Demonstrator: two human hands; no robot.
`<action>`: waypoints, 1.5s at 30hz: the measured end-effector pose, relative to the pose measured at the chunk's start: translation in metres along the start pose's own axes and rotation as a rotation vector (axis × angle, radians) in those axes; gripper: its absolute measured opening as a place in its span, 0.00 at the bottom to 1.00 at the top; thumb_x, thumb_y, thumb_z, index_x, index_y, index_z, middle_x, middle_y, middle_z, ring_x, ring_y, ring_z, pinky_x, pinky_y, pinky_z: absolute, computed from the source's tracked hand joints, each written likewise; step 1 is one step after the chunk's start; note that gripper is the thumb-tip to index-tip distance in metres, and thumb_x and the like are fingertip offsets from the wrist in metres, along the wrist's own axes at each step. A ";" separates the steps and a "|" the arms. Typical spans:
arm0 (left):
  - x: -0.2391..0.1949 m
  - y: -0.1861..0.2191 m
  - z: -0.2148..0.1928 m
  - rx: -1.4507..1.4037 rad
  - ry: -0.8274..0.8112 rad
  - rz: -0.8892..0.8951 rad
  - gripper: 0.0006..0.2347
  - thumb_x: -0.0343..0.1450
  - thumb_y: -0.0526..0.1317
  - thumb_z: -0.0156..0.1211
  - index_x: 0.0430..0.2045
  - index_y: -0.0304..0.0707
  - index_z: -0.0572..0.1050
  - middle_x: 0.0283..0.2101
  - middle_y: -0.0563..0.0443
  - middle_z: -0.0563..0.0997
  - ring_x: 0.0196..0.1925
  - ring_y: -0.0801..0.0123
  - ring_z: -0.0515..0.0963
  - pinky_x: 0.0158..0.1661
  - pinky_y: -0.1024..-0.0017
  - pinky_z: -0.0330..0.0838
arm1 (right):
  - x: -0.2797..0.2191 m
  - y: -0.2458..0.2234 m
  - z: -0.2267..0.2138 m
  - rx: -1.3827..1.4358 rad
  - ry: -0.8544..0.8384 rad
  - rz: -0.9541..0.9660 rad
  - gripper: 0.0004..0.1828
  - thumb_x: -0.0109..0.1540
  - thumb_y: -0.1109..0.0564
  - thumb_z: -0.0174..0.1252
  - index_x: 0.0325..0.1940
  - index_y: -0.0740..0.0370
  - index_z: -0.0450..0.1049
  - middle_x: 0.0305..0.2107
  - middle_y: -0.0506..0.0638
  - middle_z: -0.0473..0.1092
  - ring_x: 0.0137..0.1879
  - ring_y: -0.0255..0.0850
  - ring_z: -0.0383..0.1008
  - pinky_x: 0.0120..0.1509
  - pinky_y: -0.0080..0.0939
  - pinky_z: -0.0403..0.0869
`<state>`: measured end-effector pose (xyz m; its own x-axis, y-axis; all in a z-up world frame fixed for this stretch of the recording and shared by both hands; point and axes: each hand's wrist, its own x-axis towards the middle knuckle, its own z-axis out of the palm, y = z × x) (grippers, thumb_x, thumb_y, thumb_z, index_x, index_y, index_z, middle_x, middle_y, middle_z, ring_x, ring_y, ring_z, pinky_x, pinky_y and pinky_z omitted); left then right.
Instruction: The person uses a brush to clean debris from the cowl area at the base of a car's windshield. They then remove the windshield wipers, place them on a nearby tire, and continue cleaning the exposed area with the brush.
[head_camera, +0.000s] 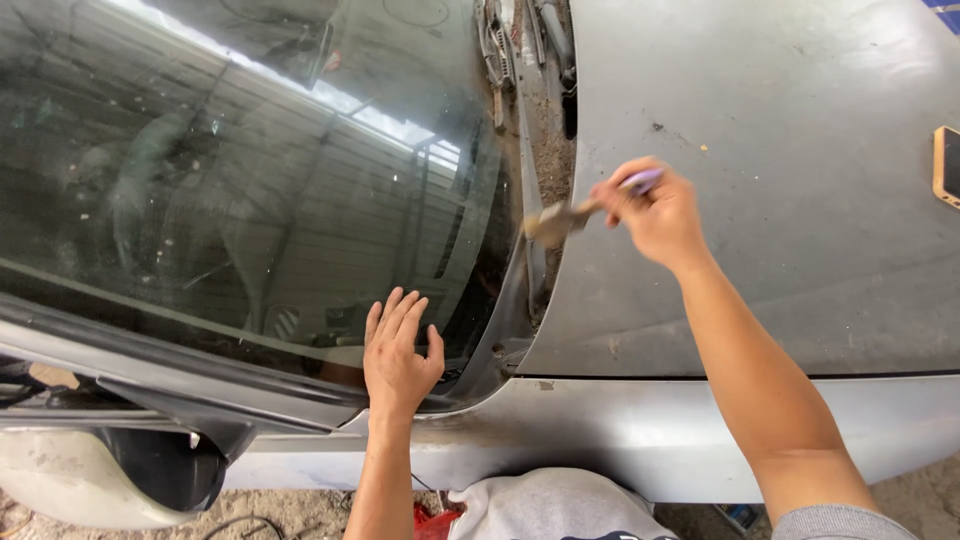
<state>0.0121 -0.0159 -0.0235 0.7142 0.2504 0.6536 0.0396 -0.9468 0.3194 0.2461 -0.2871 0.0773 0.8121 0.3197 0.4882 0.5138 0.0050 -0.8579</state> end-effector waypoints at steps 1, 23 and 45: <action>0.000 0.002 -0.001 -0.002 0.002 0.008 0.14 0.66 0.35 0.63 0.47 0.38 0.81 0.54 0.47 0.83 0.64 0.58 0.77 0.69 0.57 0.61 | -0.007 -0.002 0.003 -0.001 0.008 -0.004 0.09 0.67 0.61 0.68 0.38 0.62 0.72 0.22 0.54 0.75 0.26 0.35 0.75 0.36 0.33 0.76; 0.161 0.060 0.227 -0.486 -0.586 -0.719 0.30 0.65 0.53 0.65 0.62 0.41 0.73 0.54 0.39 0.81 0.57 0.52 0.81 0.51 0.55 0.80 | -0.023 0.132 -0.016 0.191 0.547 0.225 0.11 0.73 0.53 0.52 0.44 0.63 0.64 0.28 0.61 0.75 0.14 0.36 0.66 0.19 0.33 0.65; 0.206 0.080 0.188 -0.408 -0.665 -0.764 0.20 0.60 0.42 0.58 0.41 0.25 0.80 0.42 0.30 0.82 0.51 0.39 0.82 0.46 0.50 0.79 | -0.027 0.152 -0.023 0.391 0.575 0.362 0.08 0.75 0.52 0.48 0.45 0.58 0.62 0.28 0.61 0.74 0.15 0.38 0.63 0.20 0.34 0.65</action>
<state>0.2942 -0.0785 0.0078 0.8392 0.4683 -0.2764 0.4863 -0.4187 0.7669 0.3090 -0.3169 -0.0629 0.9810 -0.1756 0.0824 0.1421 0.3612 -0.9216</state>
